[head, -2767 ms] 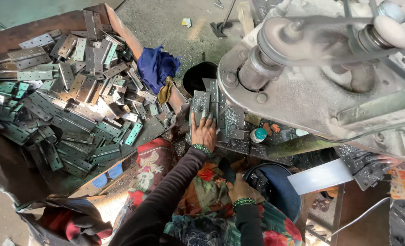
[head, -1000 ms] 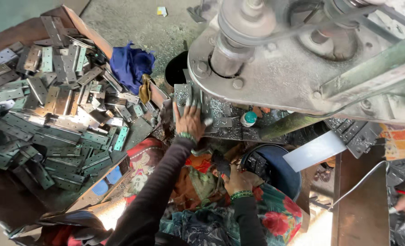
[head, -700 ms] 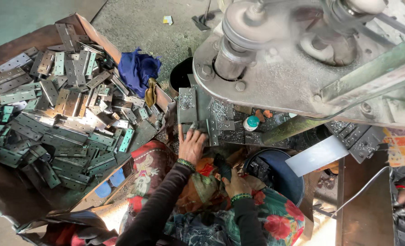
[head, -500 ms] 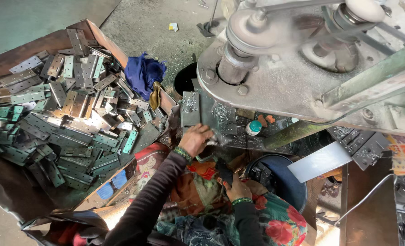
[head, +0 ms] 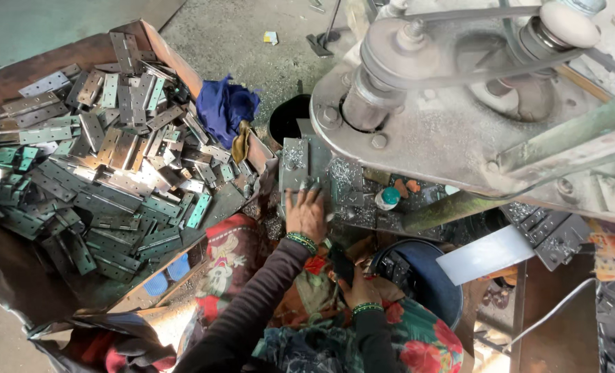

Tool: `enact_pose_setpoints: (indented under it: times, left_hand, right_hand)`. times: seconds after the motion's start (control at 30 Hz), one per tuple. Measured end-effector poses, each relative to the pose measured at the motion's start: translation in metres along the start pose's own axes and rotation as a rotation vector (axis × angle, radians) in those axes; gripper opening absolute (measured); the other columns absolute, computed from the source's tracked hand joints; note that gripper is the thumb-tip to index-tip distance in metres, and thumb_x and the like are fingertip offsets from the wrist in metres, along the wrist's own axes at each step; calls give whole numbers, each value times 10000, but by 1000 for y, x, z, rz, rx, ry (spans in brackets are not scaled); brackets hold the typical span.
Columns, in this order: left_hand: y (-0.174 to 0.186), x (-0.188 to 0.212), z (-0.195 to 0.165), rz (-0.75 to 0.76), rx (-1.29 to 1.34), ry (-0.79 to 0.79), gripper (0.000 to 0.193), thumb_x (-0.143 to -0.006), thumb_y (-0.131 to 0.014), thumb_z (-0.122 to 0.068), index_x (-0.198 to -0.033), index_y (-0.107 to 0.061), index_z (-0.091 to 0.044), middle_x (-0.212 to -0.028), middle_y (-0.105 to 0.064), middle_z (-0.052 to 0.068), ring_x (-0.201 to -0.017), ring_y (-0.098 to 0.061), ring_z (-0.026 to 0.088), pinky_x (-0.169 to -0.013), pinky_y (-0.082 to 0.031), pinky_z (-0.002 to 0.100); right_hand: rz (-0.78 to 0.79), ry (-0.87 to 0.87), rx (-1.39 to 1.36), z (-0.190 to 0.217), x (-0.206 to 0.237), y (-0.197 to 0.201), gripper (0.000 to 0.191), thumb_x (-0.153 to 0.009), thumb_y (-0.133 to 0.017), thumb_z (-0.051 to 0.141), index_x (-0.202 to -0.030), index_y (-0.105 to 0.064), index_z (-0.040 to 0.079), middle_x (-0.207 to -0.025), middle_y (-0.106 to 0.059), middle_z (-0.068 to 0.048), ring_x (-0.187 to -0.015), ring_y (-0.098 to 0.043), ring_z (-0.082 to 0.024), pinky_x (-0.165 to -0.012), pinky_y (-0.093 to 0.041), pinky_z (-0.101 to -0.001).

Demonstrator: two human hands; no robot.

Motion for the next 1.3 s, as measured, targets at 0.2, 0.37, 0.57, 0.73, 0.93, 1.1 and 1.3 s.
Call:
enact_pose_setpoints:
  times: [0.2, 0.37, 0.57, 0.73, 0.93, 1.1, 1.3]
  left_hand:
    - [-10, -13, 15, 38, -197, 57, 492, -848, -662, -172, -1335, -634, -111, -1561, -490, 67, -1470, -420, 292, -1230, 20, 704]
    - [-20, -30, 18, 15, -162, 69, 543, -819, -645, -188, -1357, -617, -119, -1552, -487, 78, -1430, -441, 298, -1205, 38, 696]
    - [-2, -20, 33, -139, -132, 17, 482, -884, -589, -207, -1348, -613, -78, -1457, -565, 89, -1371, -486, 332, -1200, -2, 716]
    - [3, -9, 30, -131, -111, -13, 471, -884, -587, -183, -1338, -623, -63, -1345, -614, 120, -1352, -501, 359, -1229, -55, 691]
    - [8, -10, 28, -139, 14, -2, 444, -821, -652, -135, -1259, -648, -61, -1304, -628, 142, -1324, -525, 392, -1220, -157, 653]
    - [6, -2, 21, -162, 71, -60, 437, -813, -665, -117, -1248, -653, -74, -1347, -629, 136, -1323, -530, 387, -1216, -225, 617]
    - [2, -9, 9, -182, 75, -95, 457, -818, -681, -113, -1273, -654, -77, -1344, -628, 151, -1327, -527, 383, -1205, -255, 582]
  right_hand:
    - [155, -62, 260, 6, -5, 34, 722, -938, -593, 600, -1488, -401, 172, -1124, -720, -201, -1037, -696, -437, -875, -523, -619]
    - [153, -72, 116, 1, 0, -3, 729, -976, -575, 553, -1539, -305, 177, -1236, -681, -187, -1010, -670, -487, -839, -512, -650]
    - [258, -131, 33, 0, -5, -41, 784, -998, -567, 459, -1615, -158, 200, -1339, -624, -165, -983, -659, -496, -807, -528, -668]
    - [248, -107, 172, -2, -1, -6, 744, -995, -572, 465, -1590, -235, 171, -1214, -693, -191, -1013, -694, -432, -847, -541, -608]
    - [180, -79, 228, 15, 5, 40, 703, -990, -564, 508, -1558, -340, 160, -1173, -730, -179, -1083, -698, -390, -928, -524, -558]
    - [132, -62, 177, 13, 3, 34, 662, -967, -601, 484, -1510, -401, 163, -1256, -693, -181, -1152, -667, -390, -992, -510, -525]
    - [19, 34, 112, 8, -3, 25, 668, -932, -643, 478, -1449, -425, 116, -1319, -648, -188, -1183, -633, -410, -992, -509, -516]
Point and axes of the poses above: each hand's wrist, its own x-axis away from the middle knuckle, its own y-axis out of the back of the hand, z = x × y, the point moved 8 cm from there along -x, towards the middle knuckle
